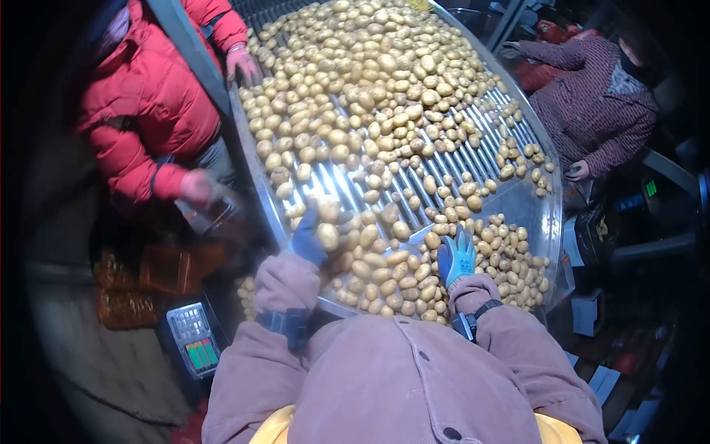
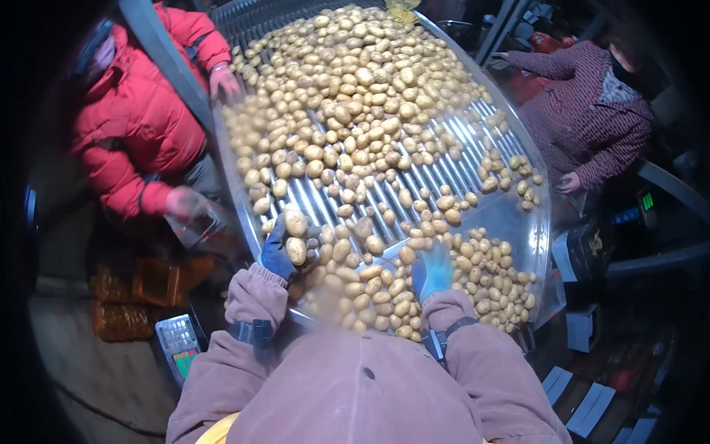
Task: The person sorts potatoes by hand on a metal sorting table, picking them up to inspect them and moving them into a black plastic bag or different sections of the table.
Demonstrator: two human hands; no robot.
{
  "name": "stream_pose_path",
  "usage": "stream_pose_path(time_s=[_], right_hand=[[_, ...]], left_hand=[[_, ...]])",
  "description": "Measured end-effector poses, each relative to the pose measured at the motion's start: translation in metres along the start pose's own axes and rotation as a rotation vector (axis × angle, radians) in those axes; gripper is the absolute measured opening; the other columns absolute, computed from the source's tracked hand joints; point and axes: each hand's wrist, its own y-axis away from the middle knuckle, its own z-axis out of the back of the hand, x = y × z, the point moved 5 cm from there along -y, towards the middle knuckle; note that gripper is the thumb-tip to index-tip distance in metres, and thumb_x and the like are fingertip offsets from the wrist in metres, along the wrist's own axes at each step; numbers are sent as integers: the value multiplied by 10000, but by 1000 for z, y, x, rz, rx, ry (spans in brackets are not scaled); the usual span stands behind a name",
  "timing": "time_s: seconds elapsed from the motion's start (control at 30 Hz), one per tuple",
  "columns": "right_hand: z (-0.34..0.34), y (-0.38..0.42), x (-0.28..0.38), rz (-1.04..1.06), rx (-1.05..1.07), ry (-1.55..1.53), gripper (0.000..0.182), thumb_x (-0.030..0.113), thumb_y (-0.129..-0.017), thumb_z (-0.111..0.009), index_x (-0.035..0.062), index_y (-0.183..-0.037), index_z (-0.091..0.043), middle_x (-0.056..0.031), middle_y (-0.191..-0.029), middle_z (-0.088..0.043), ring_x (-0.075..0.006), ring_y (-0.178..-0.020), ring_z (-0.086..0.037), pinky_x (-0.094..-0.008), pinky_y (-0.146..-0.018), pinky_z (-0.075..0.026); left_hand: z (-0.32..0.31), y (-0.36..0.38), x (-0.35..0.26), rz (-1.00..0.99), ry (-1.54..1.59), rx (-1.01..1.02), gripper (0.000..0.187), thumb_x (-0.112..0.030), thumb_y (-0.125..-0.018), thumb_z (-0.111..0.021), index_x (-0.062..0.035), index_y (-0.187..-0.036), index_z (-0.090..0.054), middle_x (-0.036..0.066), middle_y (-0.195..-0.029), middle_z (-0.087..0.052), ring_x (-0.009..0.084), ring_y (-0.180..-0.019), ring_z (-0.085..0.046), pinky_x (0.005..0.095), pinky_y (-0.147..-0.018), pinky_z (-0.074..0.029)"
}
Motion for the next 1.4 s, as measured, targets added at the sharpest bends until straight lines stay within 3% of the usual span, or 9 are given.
stream_pose_path(time_s=[0.23, 0.33, 0.4, 0.6, 0.73, 0.87, 1.0, 1.13, 1.4], right_hand=[[0, -1, 1, 21, 74, 60, 311, 242, -911, -549, 133, -1197, -603, -228, -1472, -359, -446, -1372, -291, -552, -1063, -323], [4, -2, 3, 16, 74, 69, 303, 236, -909, -550, 134, -1188, -606, -224, -1476, -357, -444, -1372, -292, -550, -1065, -320], [8, -6, 8, -21, 114, -14, 298, 248, -938, -526, 78, -1161, -625, -233, -1499, -330, -448, -1393, -253, -536, -1123, -238], [9, -7, 6, -10, 109, -11, 298, 238, -931, -536, 73, -1164, -621, -233, -1501, -326, -449, -1389, -256, -541, -1116, -243], [8, -6, 6, 32, 53, 31, 295, 216, -912, -551, 73, -1163, -611, -232, -1453, -388, -455, -1354, -318, -556, -1057, -324], [7, -6, 5, -15, 84, -12, 287, 232, -920, -550, 71, -1146, -621, -228, -1485, -349, -449, -1369, -290, -550, -1086, -285], [7, -5, 4, -15, 72, 15, 277, 242, -923, -548, 79, -1133, -627, -224, -1497, -336, -442, -1370, -290, -549, -1097, -273], [11, -6, 6, -48, 57, -12, 265, 242, -919, -549, 100, -1128, -630, -225, -1490, -344, -444, -1366, -297, -556, -1091, -282], [9, -4, 1, -74, 44, -71, 283, 222, -874, -599, 110, -1132, -632, -227, -1482, -358, -441, -1368, -300, -549, -1094, -283]], left_hand=[[53, 74, -34, -197, 58, 152, 591, -549, -965, -457, -29, -1242, -503, 159, -1087, -575, 286, -923, -590, 422, -794, -529], [121, 143, -55, -311, -115, -241, 595, -537, -951, -506, -23, -1250, -520, 177, -1150, -610, 316, -994, -631, 441, -852, -542], [125, 176, -56, -334, -37, -344, 511, -471, -969, -503, 11, -1127, -564, 129, -1006, -648, 193, -850, -629, 301, -701, -535], [142, 191, -71, -283, -308, -711, 406, -346, -950, -600, -21, -1192, -591, 120, -1047, -656, 228, -958, -639, 341, -806, -537], [157, 137, -72, -493, -546, -633, 331, -270, -939, -629, -25, -1162, -627, 87, -1036, -666, 191, -929, -648, 306, -803, -523], [65, 44, -78, -507, -1158, -593, 367, -213, -914, -620, -68, -1250, -588, 93, -1015, -672, 159, -845, -628, 291, -726, -513], [29, -55, -88, -766, -1505, -463, 441, -179, -880, -644, -79, -1299, -553, 168, -1246, -583, 293, -1076, -609, 372, -891, -503], [-4, -109, -110, -582, -2018, -642, 595, -208, -856, -634, -233, -1420, -444, 140, -1477, -399, 376, -1333, -382, 469, -1090, -346], [8, -131, -124, -537, -2091, -583, 484, -179, -829, -646, -182, -1306, -565, 146, -1279, -575, 350, -1158, -536, 402, -982, -441]])
